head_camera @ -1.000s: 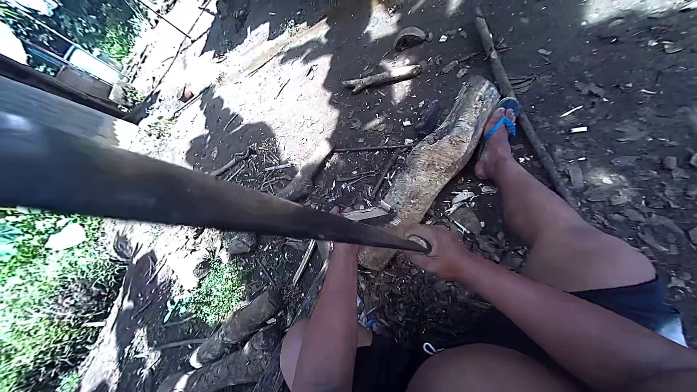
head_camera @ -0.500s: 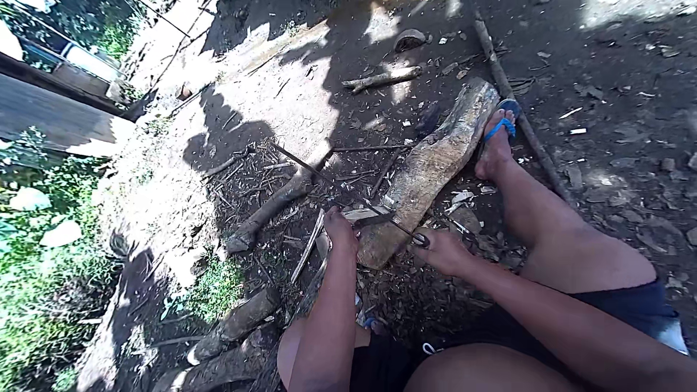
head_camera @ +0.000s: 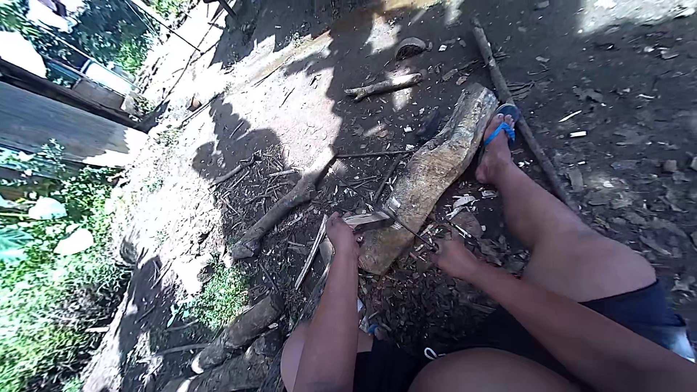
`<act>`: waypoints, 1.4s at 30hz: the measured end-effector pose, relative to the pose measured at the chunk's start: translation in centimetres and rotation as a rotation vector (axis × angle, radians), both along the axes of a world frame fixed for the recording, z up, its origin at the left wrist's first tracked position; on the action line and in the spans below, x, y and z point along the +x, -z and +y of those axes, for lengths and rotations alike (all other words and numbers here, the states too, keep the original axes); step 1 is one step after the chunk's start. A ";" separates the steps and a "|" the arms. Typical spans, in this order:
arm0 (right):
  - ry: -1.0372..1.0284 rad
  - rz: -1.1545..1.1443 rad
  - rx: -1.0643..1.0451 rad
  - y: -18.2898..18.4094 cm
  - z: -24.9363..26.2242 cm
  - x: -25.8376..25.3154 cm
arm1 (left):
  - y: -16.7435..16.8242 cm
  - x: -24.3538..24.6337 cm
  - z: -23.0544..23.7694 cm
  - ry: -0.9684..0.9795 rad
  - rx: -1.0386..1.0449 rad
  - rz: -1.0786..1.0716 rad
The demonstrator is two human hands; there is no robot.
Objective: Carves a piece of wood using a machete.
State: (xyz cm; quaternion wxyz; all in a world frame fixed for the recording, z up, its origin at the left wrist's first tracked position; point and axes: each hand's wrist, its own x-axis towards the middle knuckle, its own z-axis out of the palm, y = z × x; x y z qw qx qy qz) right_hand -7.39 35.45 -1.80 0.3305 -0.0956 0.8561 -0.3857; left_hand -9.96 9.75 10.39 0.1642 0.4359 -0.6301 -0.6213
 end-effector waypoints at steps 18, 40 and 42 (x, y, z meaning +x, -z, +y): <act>0.085 -0.036 0.010 2.4 0.2 -0.3 | -0.5 -0.2 0.5 -0.005 0.021 -0.006; 0.173 -0.276 -0.038 4.5 0.2 0.4 | -1.5 1.7 -1.9 0.327 0.179 -0.268; 0.139 -0.185 0.005 4.4 0.3 0.5 | -1.5 1.8 -1.0 0.328 0.138 -0.249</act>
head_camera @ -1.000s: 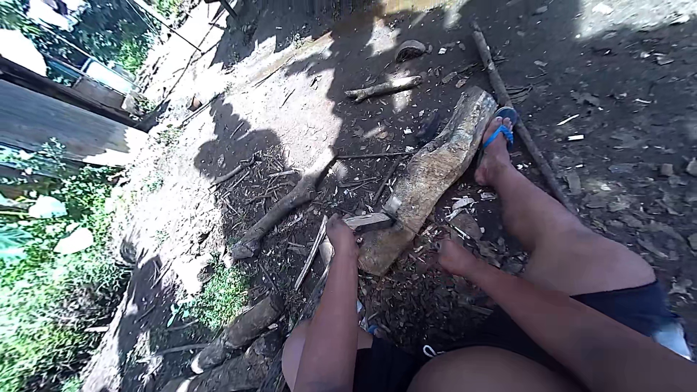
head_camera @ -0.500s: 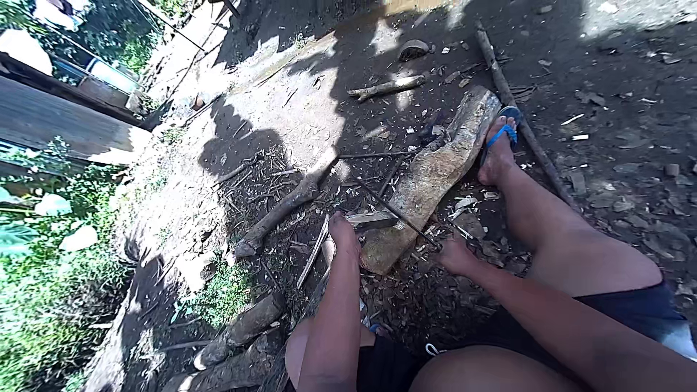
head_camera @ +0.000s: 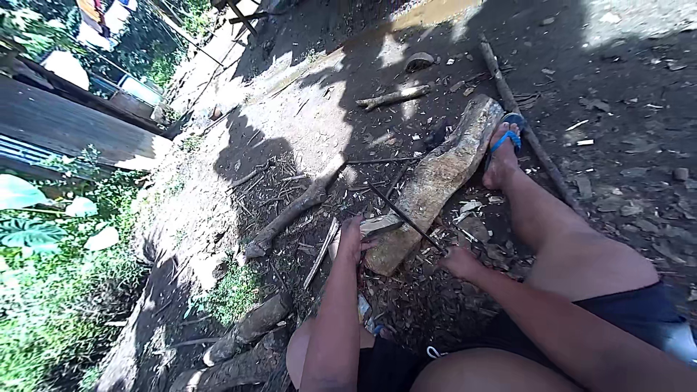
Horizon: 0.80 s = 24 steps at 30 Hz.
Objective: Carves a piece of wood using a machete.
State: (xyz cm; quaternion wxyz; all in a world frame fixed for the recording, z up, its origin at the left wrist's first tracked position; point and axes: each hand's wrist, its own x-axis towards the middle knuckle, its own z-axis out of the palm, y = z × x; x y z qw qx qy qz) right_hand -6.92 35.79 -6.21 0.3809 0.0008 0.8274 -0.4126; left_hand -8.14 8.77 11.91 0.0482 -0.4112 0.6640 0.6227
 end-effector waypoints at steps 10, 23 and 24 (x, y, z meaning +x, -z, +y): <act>0.011 0.650 -0.371 -8.8 -0.8 0.5 | -0.1 -1.6 0.8 -0.096 -0.080 0.012; -0.071 0.050 0.029 2.6 0.2 -0.6 | -0.8 -0.7 -1.0 0.125 -0.035 -0.063; -0.061 0.046 0.011 2.8 0.2 -0.5 | -0.9 -0.4 -1.4 0.175 -0.042 -0.048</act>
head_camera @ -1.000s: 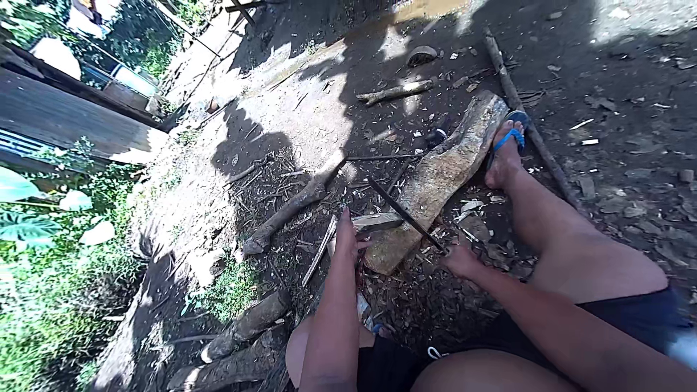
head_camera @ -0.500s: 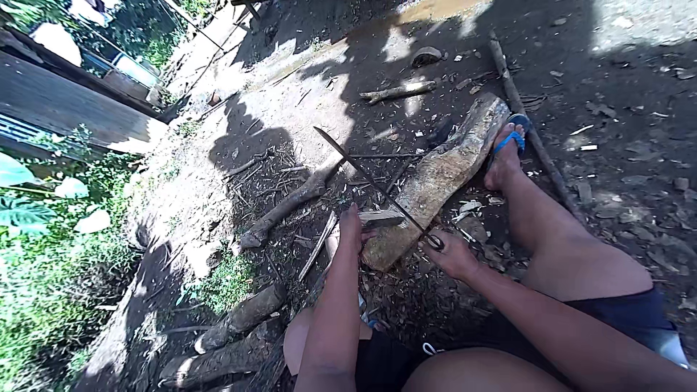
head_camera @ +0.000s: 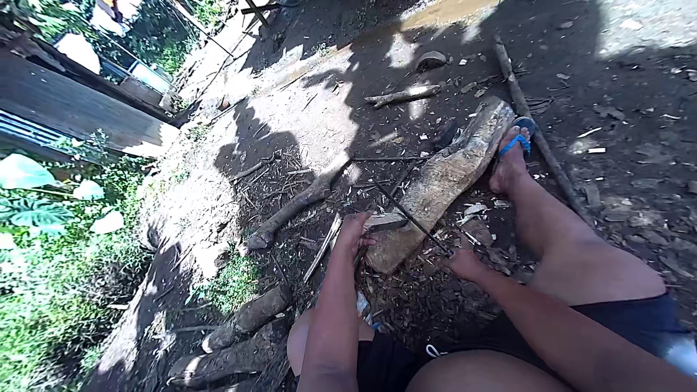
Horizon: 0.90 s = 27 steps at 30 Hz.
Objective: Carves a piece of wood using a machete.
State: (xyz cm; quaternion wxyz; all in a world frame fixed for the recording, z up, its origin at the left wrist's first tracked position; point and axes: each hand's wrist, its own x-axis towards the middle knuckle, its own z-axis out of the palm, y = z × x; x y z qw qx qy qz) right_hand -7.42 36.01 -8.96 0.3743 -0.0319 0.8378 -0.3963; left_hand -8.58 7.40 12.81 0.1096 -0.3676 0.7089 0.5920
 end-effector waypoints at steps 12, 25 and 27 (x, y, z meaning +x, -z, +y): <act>0.210 0.119 -0.169 -3.7 0.3 0.8 | -1.9 0.3 -1.4 0.583 -0.613 0.050; 0.111 0.062 0.017 -1.7 1.0 0.5 | -1.9 0.0 -0.6 0.569 -0.733 0.200; 0.107 0.053 0.015 -1.8 1.0 0.4 | -2.0 0.0 -0.5 0.573 -0.751 0.176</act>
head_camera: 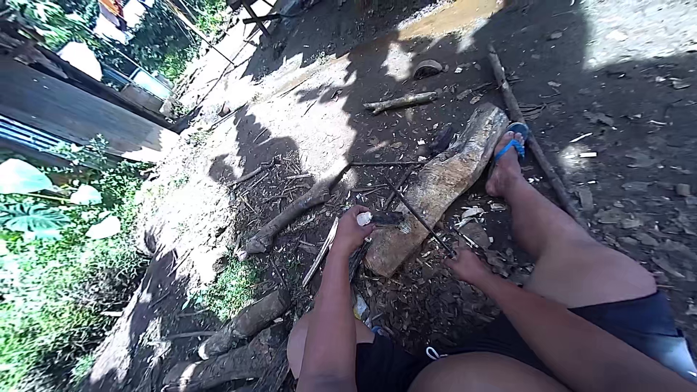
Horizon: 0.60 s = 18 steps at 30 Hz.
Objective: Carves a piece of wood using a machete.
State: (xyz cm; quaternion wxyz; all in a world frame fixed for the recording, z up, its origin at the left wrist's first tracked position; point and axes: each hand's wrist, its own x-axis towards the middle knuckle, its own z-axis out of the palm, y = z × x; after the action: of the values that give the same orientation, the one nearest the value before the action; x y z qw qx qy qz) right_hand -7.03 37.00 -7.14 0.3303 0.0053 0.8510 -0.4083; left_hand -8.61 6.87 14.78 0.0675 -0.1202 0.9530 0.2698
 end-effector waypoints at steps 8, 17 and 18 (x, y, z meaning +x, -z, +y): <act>-0.090 0.018 0.125 -0.7 0.4 0.1 | -0.4 -0.1 0.9 0.016 -0.008 0.046; -0.035 0.043 0.060 -1.7 0.3 0.6 | 0.2 -0.5 1.2 -0.004 -0.129 0.007; -0.030 0.053 0.038 -2.2 0.2 0.6 | 0.3 -0.6 1.2 0.004 -0.121 0.017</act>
State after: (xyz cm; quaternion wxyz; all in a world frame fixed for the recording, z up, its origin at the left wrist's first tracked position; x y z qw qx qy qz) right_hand -6.40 37.18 -4.97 0.3133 -0.0119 0.8672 -0.3870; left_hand -9.23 8.09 14.52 0.0526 -0.1197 0.9683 0.2127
